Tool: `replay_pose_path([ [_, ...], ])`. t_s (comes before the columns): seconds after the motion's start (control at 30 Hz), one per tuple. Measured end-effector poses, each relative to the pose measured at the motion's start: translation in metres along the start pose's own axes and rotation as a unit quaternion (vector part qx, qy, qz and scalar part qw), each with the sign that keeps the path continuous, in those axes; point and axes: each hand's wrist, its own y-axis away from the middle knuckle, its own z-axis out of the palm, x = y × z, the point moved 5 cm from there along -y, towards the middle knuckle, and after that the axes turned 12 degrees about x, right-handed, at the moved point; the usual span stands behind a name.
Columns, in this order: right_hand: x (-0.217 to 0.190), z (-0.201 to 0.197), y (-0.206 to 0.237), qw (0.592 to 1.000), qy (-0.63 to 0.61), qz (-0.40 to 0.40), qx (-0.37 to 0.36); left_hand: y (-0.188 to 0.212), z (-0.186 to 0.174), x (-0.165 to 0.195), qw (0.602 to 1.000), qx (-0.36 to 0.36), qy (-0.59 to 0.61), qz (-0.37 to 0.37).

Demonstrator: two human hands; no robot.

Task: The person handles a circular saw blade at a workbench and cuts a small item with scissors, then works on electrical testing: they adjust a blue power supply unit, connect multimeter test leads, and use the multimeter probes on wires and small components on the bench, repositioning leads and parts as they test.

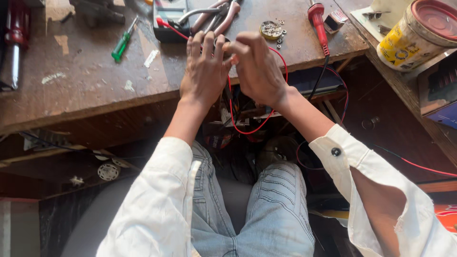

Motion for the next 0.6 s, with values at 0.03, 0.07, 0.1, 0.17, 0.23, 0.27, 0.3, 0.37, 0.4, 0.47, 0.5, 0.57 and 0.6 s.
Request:
replay_pose_path([
  [0.03,-0.014,0.005,0.01,0.994,0.014,-0.078,-0.069,0.0,0.005,-0.001,1.0,-0.007,-0.015,-0.003],
  [0.07,-0.027,0.011,0.025,0.978,0.029,-0.156,-0.133,0.002,0.008,-0.001,0.999,-0.013,-0.029,-0.002],
  [0.1,-0.044,0.02,0.046,0.944,0.009,-0.247,-0.22,0.004,0.01,-0.002,1.0,-0.021,-0.02,-0.002],
  [0.17,-0.073,0.025,0.089,0.897,-0.058,-0.373,-0.229,0.006,0.012,-0.003,0.999,-0.036,0.003,0.003],
  [0.23,-0.089,0.034,0.131,0.884,-0.112,-0.391,-0.229,0.007,0.013,-0.004,0.999,-0.051,0.013,0.005],
  [0.27,-0.094,0.042,0.159,0.867,-0.124,-0.373,-0.306,0.007,0.013,-0.004,0.998,-0.058,0.017,0.002],
  [0.3,-0.094,0.057,0.188,0.838,-0.083,-0.329,-0.427,0.007,0.012,-0.004,0.998,-0.055,0.01,0.001],
  [0.37,-0.071,0.082,0.23,0.811,-0.002,-0.105,-0.576,0.005,0.012,-0.003,0.999,-0.044,-0.007,-0.003],
  [0.4,-0.053,0.09,0.244,0.803,0.036,0.077,-0.59,0.005,0.013,-0.004,0.999,-0.048,-0.009,-0.009],
  [0.47,-0.026,0.094,0.268,0.753,0.002,0.381,-0.537,0.005,0.014,-0.003,0.998,-0.059,-0.008,-0.021],
  [0.5,-0.016,0.098,0.273,0.721,-0.072,0.496,-0.478,0.005,0.014,-0.003,0.998,-0.057,-0.003,-0.026],
  [0.57,-0.004,0.108,0.271,0.679,-0.165,0.596,-0.396,0.006,0.013,-0.004,0.998,-0.054,0.005,-0.035],
  [0.6,0.0,0.111,0.266,0.685,-0.183,0.59,-0.385,0.006,0.014,-0.004,0.998,-0.059,0.005,-0.036],
])
